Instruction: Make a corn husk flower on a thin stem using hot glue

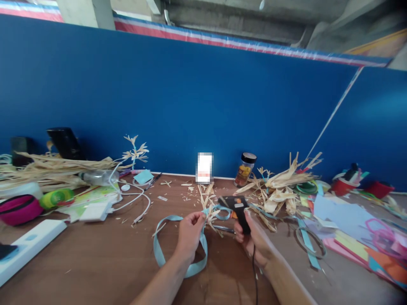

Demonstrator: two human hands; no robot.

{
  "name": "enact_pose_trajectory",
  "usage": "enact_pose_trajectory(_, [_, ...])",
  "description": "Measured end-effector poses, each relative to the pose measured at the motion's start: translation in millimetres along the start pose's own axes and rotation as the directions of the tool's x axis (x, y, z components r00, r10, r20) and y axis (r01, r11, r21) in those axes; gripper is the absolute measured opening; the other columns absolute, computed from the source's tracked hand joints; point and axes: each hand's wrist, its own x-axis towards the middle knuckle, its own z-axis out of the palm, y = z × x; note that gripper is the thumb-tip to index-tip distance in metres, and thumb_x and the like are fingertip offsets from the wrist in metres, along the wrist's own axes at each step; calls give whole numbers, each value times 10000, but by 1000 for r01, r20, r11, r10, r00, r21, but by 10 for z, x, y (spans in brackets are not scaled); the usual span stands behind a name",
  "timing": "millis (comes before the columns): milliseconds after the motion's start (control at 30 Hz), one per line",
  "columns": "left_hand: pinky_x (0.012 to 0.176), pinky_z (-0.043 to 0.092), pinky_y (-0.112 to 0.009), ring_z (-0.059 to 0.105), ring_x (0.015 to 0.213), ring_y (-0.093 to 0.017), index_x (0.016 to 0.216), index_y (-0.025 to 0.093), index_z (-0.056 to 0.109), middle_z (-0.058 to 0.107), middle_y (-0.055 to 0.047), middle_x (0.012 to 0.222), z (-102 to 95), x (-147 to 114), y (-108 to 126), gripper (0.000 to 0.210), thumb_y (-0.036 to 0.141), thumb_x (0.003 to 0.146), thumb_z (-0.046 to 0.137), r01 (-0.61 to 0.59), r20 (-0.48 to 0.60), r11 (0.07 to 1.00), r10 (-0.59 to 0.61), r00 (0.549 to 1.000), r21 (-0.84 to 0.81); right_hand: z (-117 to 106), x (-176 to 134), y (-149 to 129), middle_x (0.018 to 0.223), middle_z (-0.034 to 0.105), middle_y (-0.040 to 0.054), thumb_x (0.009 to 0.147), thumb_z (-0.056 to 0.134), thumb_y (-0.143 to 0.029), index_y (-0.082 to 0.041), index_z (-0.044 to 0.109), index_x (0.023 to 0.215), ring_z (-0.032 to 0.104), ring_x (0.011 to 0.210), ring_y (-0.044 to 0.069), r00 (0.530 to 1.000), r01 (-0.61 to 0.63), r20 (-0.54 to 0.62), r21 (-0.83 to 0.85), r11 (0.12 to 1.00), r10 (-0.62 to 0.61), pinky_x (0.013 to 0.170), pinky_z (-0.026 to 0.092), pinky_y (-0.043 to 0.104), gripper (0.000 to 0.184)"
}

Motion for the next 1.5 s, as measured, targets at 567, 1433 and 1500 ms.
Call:
enact_pose_trajectory(567, [494,352,-187,479,510,-97,712,103,614,576,0,568,-46,24,-24,240,325,623,616,-96,-92,991,104,990,89,310,-218,163,598,464,-3,821,360,-491,-156,514,883,402,547,113,983,125,177,-413,902,-55,548,329,240,373])
enact_pose_trajectory(1433, [568,396,-204,526,581,-120,732,117,616,610,-12,628,53,-102,-14,271,355,603,633,-82,-124,993,93,988,87,272,-167,100,622,482,23,843,248,-502,-179,531,712,424,599,138,885,345,-119,-481,806,-450,582,350,251,449])
enact_pose_trajectory(1500, [547,389,-200,516,554,-115,725,119,610,600,-4,604,32,-74,-15,262,351,605,627,-88,-172,990,106,979,109,314,-247,95,600,493,25,838,224,-524,-171,537,711,428,570,134,916,347,-13,-475,808,-401,570,353,253,488])
